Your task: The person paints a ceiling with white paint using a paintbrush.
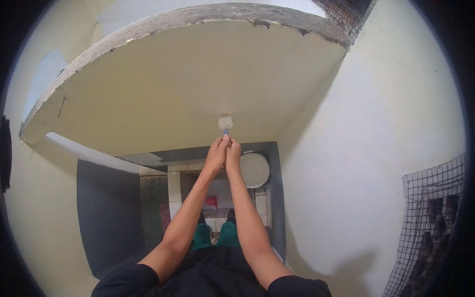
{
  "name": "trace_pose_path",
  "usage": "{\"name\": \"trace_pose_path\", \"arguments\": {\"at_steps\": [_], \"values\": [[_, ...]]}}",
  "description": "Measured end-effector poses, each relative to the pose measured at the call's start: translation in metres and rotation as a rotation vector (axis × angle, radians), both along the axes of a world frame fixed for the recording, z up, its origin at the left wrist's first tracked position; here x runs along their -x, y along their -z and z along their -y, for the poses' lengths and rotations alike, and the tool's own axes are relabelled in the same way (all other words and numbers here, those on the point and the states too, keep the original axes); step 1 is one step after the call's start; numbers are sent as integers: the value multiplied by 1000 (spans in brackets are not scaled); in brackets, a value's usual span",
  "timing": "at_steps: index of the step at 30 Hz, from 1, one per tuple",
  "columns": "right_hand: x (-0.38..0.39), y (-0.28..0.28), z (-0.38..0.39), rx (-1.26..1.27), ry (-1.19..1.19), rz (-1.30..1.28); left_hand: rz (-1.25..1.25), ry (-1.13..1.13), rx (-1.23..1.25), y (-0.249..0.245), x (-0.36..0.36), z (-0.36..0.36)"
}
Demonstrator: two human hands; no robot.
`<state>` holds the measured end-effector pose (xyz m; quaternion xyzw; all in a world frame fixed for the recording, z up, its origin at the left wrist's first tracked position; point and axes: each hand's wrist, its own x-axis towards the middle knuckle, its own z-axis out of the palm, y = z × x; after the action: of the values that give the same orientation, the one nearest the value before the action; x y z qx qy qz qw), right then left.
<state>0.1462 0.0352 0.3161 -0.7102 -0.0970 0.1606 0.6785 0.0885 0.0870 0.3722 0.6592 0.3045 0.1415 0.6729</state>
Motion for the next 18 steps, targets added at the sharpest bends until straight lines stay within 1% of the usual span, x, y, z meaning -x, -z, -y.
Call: {"name": "trace_pose_path", "arguments": {"at_steps": [3,5,6,7,8,10,13,16,18], "values": [[9,-76,13,-104,-33,67,190,-31,-50,-43,3,14],[18,-91,22,-193,-36,90,272,-29,-71,-64,14,27],[21,-93,25,-238,-37,102,300,-36,-90,-63,15,30],[22,-90,28,-272,-63,58,324,-44,-108,-61,18,32],[21,-85,28,-243,-64,57,347,-54,-124,-58,19,35],[15,-65,23,-190,-67,60,304,-74,-94,-41,13,31],[7,-11,10,-49,-62,198,202,-97,-80,-1,8,22],[6,57,2,81,-37,185,82,-92,-72,61,4,10],[12,77,8,166,-76,114,6,-77,-35,80,11,13]]}}
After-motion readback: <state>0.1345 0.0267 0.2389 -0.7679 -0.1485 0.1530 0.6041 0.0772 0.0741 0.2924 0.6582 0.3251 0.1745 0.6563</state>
